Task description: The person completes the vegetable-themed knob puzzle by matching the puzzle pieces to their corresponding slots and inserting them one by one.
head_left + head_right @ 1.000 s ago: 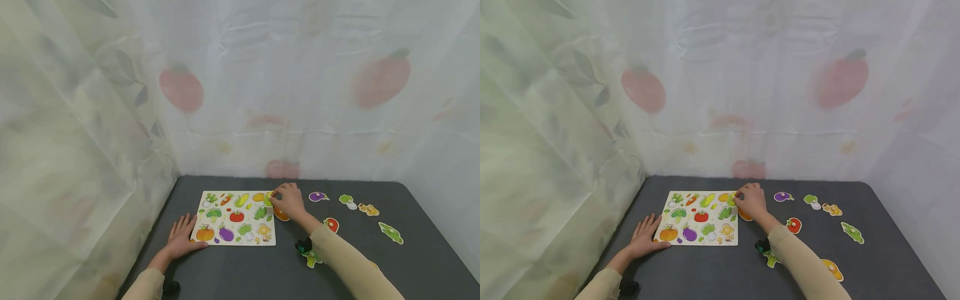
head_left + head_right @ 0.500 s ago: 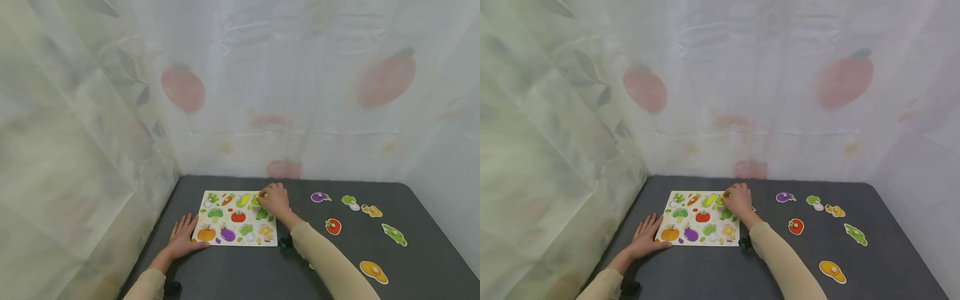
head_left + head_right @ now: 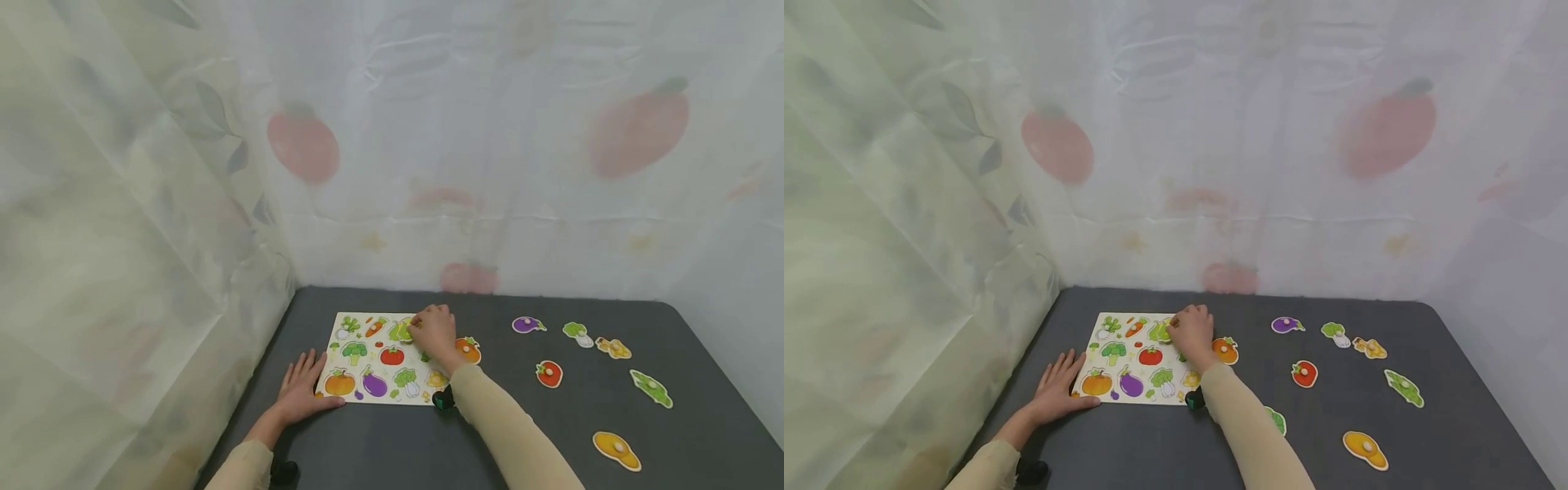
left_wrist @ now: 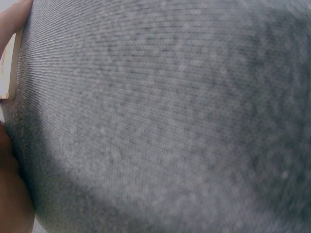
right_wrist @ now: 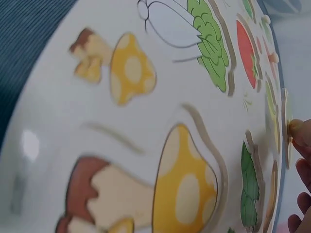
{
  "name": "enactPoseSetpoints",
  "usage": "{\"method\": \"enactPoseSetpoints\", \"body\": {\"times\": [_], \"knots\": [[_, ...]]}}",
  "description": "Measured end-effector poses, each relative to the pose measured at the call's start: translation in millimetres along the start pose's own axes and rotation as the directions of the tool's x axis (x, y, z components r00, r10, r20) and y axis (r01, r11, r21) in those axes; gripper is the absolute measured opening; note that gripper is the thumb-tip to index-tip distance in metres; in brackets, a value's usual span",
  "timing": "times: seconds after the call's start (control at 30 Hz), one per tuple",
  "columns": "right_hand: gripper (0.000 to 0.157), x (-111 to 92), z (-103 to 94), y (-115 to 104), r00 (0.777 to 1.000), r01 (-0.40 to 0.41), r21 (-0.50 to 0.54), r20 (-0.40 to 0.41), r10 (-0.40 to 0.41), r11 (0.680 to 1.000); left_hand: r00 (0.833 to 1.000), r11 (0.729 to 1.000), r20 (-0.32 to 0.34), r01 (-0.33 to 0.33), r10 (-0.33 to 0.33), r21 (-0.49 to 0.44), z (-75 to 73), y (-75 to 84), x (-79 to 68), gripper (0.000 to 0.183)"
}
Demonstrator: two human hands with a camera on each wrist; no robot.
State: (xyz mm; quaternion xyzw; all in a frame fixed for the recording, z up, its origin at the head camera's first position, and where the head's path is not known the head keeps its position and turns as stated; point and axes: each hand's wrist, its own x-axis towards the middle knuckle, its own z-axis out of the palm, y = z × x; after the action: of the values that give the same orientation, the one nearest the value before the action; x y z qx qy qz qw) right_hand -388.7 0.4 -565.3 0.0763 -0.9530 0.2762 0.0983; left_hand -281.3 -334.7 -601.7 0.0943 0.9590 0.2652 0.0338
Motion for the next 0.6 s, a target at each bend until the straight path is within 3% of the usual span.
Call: {"method": "enactPoseSetpoints", "body": {"times": [0.2, 0.6], "knots": [[0.013, 1.8, 7.6, -7.1, 1.000, 0.002, -0.011, 0.000, -0.002, 1.000, 1.000, 1.000, -0.019, -0.022, 0.022, 0.005, 0.2, 0.3, -2.7, 0.121], [0.014, 0.2, 8.9, -15.6, 1.000, -0.013, -0.020, 0.006, 0.013, 1.000, 1.000, 1.000, -0.014, -0.002, 0.003, 0.004, 0.3, 3.0, -1.4, 0.122]]}}
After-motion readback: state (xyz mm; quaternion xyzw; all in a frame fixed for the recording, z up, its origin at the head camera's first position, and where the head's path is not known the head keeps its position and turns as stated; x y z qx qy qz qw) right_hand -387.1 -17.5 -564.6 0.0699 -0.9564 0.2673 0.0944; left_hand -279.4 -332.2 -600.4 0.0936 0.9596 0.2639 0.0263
